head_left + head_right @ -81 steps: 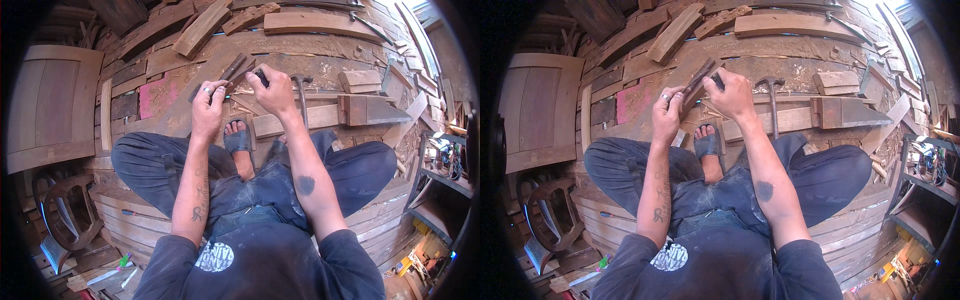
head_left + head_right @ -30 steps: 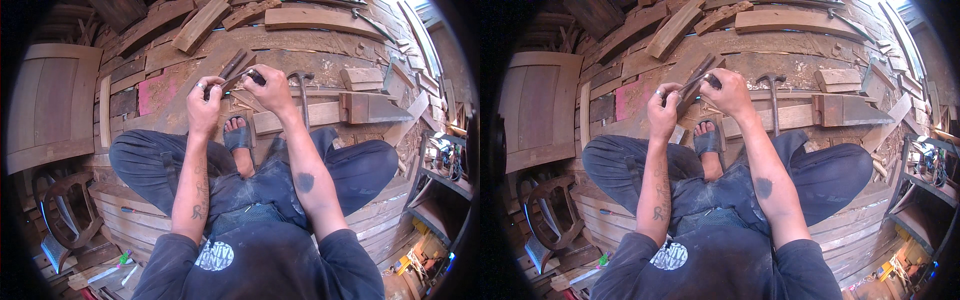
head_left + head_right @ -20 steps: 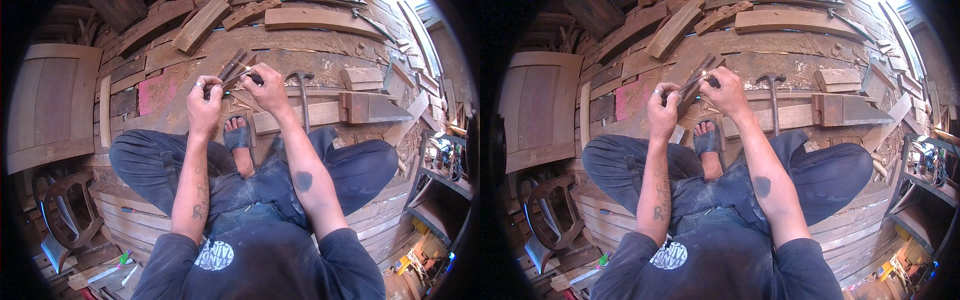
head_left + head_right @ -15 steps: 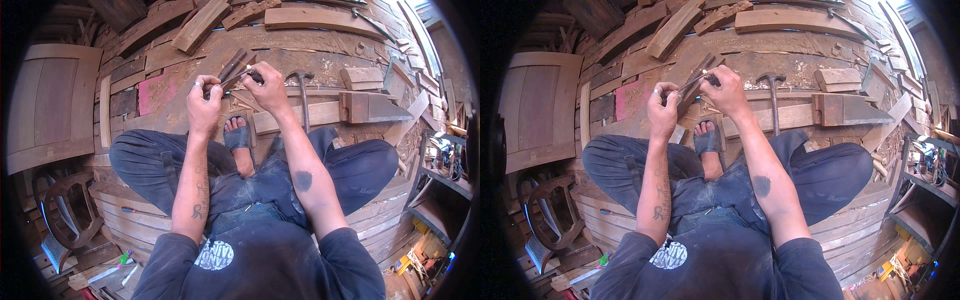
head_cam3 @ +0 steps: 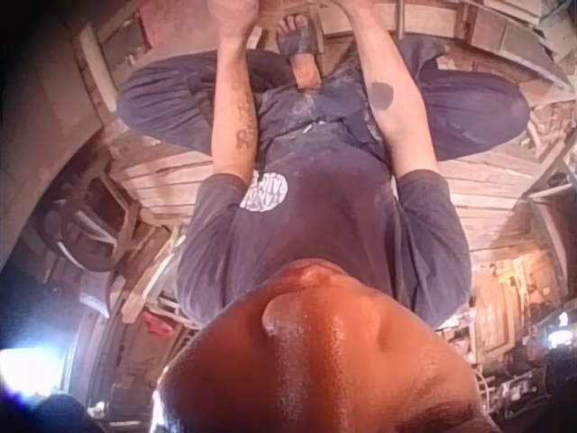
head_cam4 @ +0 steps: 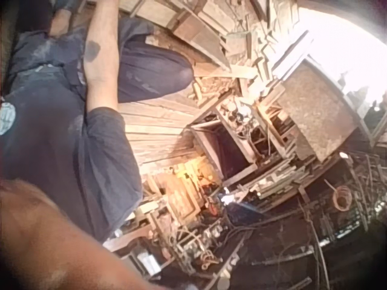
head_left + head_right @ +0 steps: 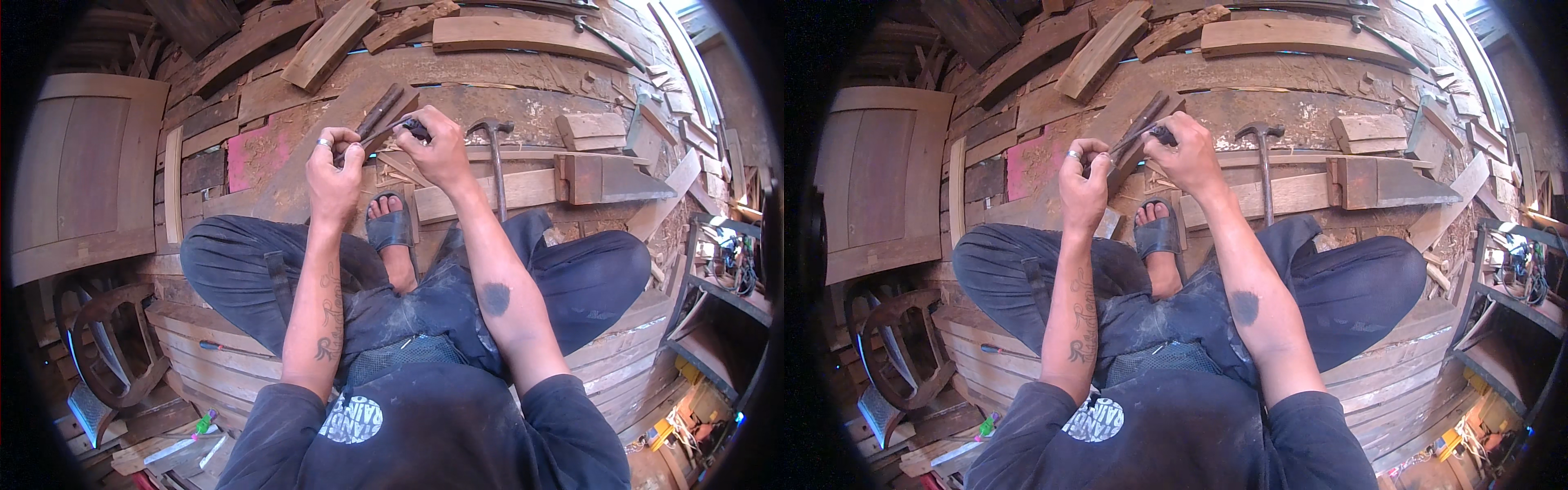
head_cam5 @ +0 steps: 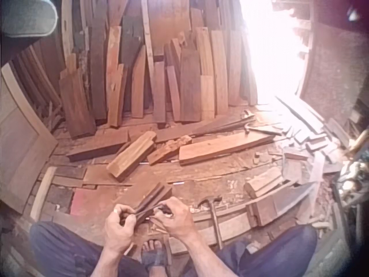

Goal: The recorder uses various hand tools including a hammer, chisel, and small axe to shape wood pieces and secure them together in a workshop environment.

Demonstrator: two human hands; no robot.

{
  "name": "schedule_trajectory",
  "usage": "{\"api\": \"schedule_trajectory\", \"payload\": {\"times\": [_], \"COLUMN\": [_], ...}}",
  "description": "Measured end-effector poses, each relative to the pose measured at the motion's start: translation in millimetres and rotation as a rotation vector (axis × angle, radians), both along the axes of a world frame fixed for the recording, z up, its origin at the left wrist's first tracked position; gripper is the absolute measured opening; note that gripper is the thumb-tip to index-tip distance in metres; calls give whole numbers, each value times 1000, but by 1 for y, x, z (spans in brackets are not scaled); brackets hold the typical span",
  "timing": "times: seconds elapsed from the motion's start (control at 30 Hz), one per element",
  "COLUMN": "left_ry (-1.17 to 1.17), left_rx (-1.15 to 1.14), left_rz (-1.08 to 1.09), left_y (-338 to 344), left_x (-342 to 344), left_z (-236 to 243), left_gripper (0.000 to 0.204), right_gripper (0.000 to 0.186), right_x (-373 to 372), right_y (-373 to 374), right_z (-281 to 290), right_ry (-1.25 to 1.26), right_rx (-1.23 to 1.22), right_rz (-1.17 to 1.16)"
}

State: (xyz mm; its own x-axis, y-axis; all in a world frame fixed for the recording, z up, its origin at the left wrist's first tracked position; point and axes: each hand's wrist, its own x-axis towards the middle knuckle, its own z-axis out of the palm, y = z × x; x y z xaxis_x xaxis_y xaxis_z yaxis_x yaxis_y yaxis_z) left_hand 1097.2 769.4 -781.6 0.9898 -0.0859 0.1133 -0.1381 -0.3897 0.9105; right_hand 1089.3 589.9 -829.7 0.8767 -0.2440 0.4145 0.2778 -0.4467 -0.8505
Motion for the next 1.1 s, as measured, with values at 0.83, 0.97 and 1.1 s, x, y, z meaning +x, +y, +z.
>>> {"api": "schedule_trajectory", "payload": {"times": [0.83, 0.97, 1.1], "left_ry": [-20, 7, 16], "left_rx": [-15, -18, -1], "left_rz": [7, 11, 5], "left_y": [1, 2, 2], "left_x": [1, 1, 1], "left_z": [-3, -3, -3], "left_gripper": [12, 12, 12], "right_gripper": [19, 19, 20], "right_x": [0, 0, 1], "right_y": [0, 0, 0], "right_z": [-2, -2, -4], "right_ry": [67, 29, 45], "right_rx": [65, 44, 49], "right_rz": [-15, -16, -13]}}
